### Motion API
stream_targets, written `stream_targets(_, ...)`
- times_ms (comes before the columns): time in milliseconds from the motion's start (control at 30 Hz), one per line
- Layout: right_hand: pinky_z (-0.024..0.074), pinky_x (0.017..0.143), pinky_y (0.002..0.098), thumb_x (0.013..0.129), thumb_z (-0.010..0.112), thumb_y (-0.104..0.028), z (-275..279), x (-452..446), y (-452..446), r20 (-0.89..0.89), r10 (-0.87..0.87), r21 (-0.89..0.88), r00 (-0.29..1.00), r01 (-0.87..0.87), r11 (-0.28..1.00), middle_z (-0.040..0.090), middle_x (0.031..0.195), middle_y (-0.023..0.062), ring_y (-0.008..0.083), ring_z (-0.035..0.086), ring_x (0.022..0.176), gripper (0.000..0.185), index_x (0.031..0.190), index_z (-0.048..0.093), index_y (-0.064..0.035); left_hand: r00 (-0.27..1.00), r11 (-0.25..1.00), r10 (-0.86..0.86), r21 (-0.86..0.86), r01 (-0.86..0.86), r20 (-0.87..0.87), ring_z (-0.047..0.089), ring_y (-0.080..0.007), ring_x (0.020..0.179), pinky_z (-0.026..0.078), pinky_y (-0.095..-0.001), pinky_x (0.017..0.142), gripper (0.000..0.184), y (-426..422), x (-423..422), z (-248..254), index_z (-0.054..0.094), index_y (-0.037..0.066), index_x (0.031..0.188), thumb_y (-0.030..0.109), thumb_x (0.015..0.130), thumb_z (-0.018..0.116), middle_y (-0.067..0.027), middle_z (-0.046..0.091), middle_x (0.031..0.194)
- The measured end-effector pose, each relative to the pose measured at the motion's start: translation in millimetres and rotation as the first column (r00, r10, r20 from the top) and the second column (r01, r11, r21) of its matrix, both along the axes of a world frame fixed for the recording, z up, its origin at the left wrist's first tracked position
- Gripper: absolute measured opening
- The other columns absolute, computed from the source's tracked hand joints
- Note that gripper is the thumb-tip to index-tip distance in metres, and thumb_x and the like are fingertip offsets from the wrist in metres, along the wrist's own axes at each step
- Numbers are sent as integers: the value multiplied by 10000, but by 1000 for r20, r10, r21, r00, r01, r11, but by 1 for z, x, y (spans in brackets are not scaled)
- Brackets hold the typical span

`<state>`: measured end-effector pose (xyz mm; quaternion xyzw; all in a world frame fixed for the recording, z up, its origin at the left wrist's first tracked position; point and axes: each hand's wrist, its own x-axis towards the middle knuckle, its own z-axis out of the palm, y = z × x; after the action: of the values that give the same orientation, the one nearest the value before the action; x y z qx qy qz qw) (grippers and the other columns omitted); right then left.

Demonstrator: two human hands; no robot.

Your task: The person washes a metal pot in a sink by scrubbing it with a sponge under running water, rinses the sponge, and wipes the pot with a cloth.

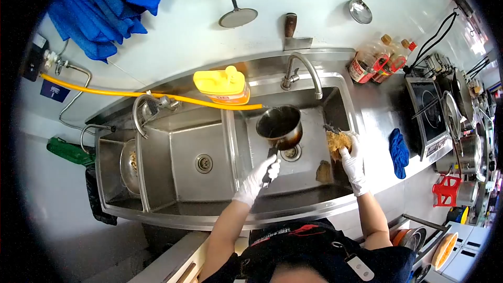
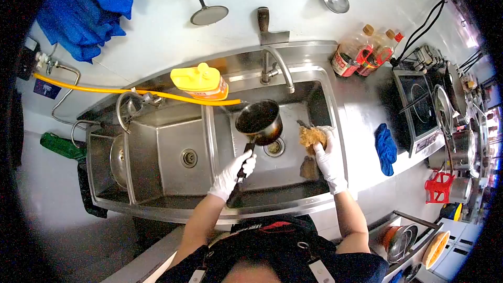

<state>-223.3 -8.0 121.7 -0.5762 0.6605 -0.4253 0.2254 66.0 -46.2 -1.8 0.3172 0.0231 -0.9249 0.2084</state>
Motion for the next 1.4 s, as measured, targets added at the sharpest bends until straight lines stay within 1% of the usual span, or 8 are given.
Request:
stream_targets(433, 388, 945, 371, 729, 544, -24, -29, -7, 0, 79, 33, 81, 996, -39, 996, 515, 1088, 161, 318, 506, 1024, 328, 1054, 565, 11, 933, 932, -163, -261, 252, 320, 320, -60, 451, 280, -220, 412, 237, 14, -15, -4, 468, 80, 872, 305, 945, 486, 43, 383, 620)
stream_targets(567, 392, 901, 417, 662, 606, -97, -47, 21, -36, -394, 90, -54, 915, -121, 991, 583, 1035, 131, 310, 517, 965, 381, 1037, 602, -30, 782, 867, -198, -267, 421, 590, 407, -82, 460, 349, -260, 412, 194, 62, -8, 8, 486, 71, 799, 213, 888, 582, 16, 443, 605)
stream_targets(767, 478, 710, 343, 766, 542, -111, -146, 83, -56, -765, 592, 489, 254, -369, 790, 637, 883, 79, 271, 584, 859, 166, 872, 660, -61, 722, 826, -171, -302, 475, 670, 424, -88, 429, 347, -247, 381, 191, 108, -5, 47, 478, 52, 767, 171, 884, 571, -3, 469, 585)
stream_targets(933, 485, 792, 407, 762, 556, -172, -153, 110, -30, -151, 804, 580, 575, -608, 543, 649, 923, 173, 326, 617, 876, 235, 950, 666, -84, 753, 839, -189, -295, 457, 630, 420, -88, 427, 352, -254, 378, 193, 121, -8, 48, 474, 49, 776, 175, 885, 571, -3, 466, 584)
stream_targets(1033, 517, 674, 382, 750, 548, -101, -159, 126, -42, -508, 520, 76, 687, -566, 821, 612, 777, 174, 311, 616, 735, 148, 839, 619, -6, 760, 863, -181, -269, 427, 624, 415, -85, 425, 353, -253, 379, 183, 122, -13, 50, 476, 52, 791, 175, 885, 572, 1, 463, 588)
stream_targets(1167, 526, 639, 367, 757, 557, -137, -150, 100, -69, -739, 499, 340, 453, -389, 856, 634, 808, 139, 247, 636, 756, 176, 839, 648, -11, 772, 883, -123, -286, 371, 624, 414, -79, 424, 351, -253, 378, 172, 123, -13, 55, 476, 54, 801, 171, 885, 571, 5, 459, 586)
stream_targets(1267, 527, 735, 384, 830, 515, -180, -132, 113, -37, -346, 806, 791, 480, -313, 526, 671, 921, 165, 279, 657, 897, 237, 941, 690, -65, 749, 870, -149, -274, 409, 646, 415, -75, 422, 347, -252, 374, 169, 127, -11, 48, 471, 59, 796, 167, 886, 565, 9, 459, 583)
stream_targets(1400, 525, 669, 421, 754, 527, -74, -154, 129, -44, -327, 597, 290, 733, -523, 801, 629, 773, 216, 317, 645, 762, 172, 857, 643, 0, 706, 827, -188, -277, 489, 683, 411, -75, 411, 345, -253, 370, 169, 131, -11, 40, 468, 62, 791, 166, 887, 560, 12, 457, 575)
